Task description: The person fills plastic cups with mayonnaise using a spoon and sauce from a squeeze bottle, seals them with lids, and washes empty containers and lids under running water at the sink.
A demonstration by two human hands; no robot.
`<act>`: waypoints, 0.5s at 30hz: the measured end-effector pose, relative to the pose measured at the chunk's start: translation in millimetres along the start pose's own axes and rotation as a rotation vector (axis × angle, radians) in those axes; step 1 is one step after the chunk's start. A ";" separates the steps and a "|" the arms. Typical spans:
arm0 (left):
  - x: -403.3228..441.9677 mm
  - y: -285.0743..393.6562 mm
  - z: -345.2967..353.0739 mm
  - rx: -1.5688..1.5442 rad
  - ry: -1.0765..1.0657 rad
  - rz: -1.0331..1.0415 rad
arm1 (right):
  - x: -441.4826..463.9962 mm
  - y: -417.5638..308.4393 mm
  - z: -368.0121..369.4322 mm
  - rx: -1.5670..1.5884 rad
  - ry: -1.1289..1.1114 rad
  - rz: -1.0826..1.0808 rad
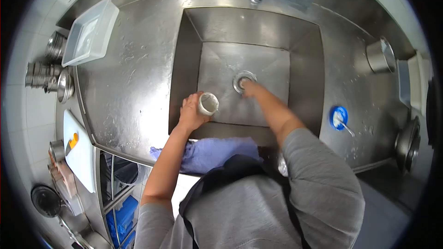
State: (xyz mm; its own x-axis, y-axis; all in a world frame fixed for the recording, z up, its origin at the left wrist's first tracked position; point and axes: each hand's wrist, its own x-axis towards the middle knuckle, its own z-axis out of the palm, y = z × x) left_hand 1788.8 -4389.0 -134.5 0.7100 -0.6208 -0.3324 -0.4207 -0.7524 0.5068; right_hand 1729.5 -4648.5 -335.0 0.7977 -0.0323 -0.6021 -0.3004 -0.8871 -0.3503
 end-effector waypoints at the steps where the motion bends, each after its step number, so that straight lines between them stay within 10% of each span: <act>1: 11.4 -6.2 3.9 0.004 0.014 -0.014 | 12.3 4.0 25.9 0.048 0.039 0.081; 15: 120.1 -27.2 53.1 0.230 -0.216 -0.225 | -58.2 6.3 29.8 0.114 -0.067 -0.056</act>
State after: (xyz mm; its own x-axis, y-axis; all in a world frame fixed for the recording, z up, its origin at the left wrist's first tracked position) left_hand 1855.5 -4454.8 -230.5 0.6742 -0.4481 -0.5871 -0.4010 -0.8896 0.2186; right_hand 1665.6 -4638.5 -323.5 0.7797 0.0499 -0.6242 -0.3167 -0.8285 -0.4618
